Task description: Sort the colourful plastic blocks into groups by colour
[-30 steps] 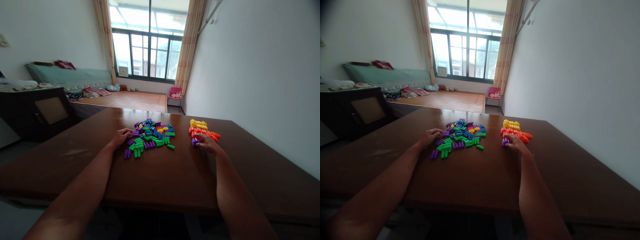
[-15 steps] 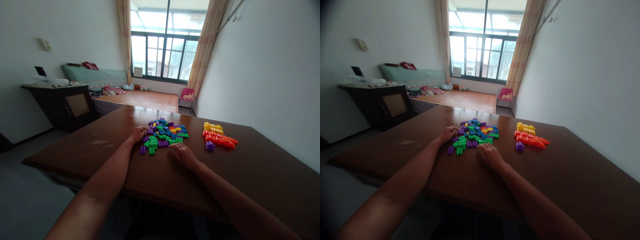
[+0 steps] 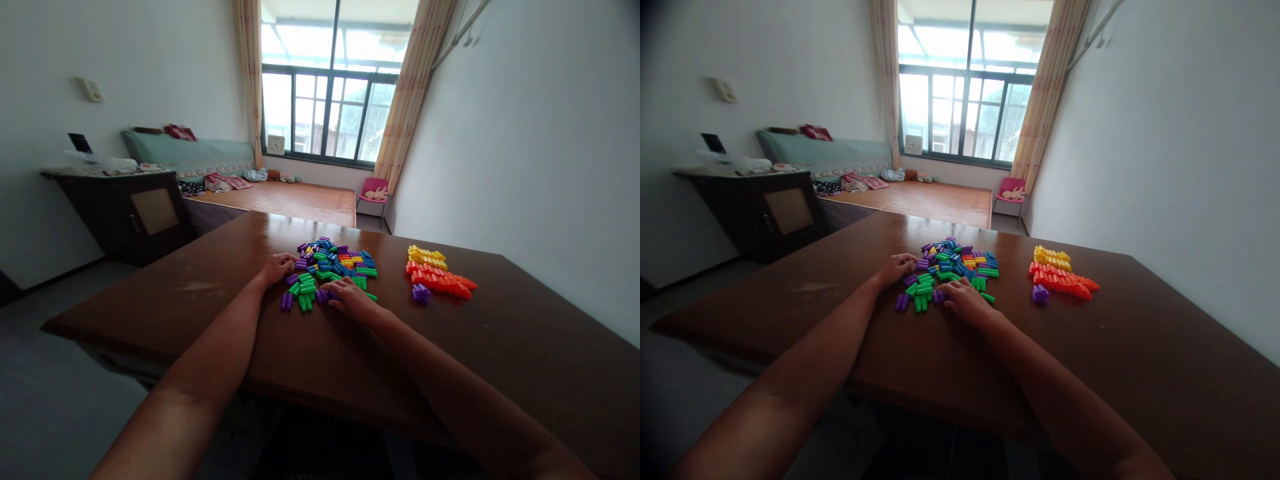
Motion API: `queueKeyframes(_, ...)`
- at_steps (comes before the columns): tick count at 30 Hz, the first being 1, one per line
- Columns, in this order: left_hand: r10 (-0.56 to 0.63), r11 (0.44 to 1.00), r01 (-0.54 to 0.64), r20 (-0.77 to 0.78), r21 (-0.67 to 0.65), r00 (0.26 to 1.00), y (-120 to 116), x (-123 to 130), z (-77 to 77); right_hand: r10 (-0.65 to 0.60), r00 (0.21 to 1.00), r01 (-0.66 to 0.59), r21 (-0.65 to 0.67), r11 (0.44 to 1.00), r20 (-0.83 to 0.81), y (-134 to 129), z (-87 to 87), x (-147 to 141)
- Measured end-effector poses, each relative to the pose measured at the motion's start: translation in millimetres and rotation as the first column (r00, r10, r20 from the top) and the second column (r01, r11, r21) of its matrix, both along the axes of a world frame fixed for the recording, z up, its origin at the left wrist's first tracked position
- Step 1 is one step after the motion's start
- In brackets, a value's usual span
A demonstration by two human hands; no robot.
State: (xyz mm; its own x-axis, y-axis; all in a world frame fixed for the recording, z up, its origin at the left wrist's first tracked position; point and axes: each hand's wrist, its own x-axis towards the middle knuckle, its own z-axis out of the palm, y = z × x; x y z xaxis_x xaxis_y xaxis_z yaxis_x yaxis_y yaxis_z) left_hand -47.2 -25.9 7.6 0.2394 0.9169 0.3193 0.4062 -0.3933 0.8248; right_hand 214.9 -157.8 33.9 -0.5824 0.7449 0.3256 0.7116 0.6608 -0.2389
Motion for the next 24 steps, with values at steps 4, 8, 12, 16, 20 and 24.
queueKeyframes(4, 0.082, 0.994, -0.077, -0.057, 0.08, 0.995, 3.4, 2.2, -1.3, -0.06, 0.986, 0.061, 0.0, 0.998, -0.158, 0.3, -5.5, 10.7)
queueKeyframes(8, 0.082, 0.975, -0.033, -0.218, 0.221, 0.972, 3.5, 6.6, 2.6, -0.129, 0.961, 0.141, 0.033, 0.989, -0.246, 4.0, -10.3, 13.3)
queueKeyframes(12, 0.084, 0.989, -0.023, -0.418, 0.147, 0.905, -0.3, 8.4, 10.4, -0.154, 0.955, 0.167, 0.033, 0.985, -0.255, 4.2, -10.3, 12.8)
queueKeyframes(16, 0.04, 0.997, -0.005, -0.473, 0.075, 0.88, -6.5, 9.2, 17.0, -0.18, 0.945, 0.198, 0.041, 0.979, -0.272, 1.6, -7.6, 10.6)
queueKeyframes(20, 0.041, 0.996, -0.006, -0.414, 0.085, 0.909, -9.2, 10.6, 16.6, -0.208, 0.934, 0.229, 0.038, 0.973, -0.289, 0.9, -5.9, 5.8)
queueKeyframes(24, -0.109, 0.994, 0.11, -0.245, -0.01, 0.964, -5.4, 11.3, 11.8, -0.206, 0.938, 0.226, 0.043, 0.973, -0.279, 1.6, -8.6, 3.6)
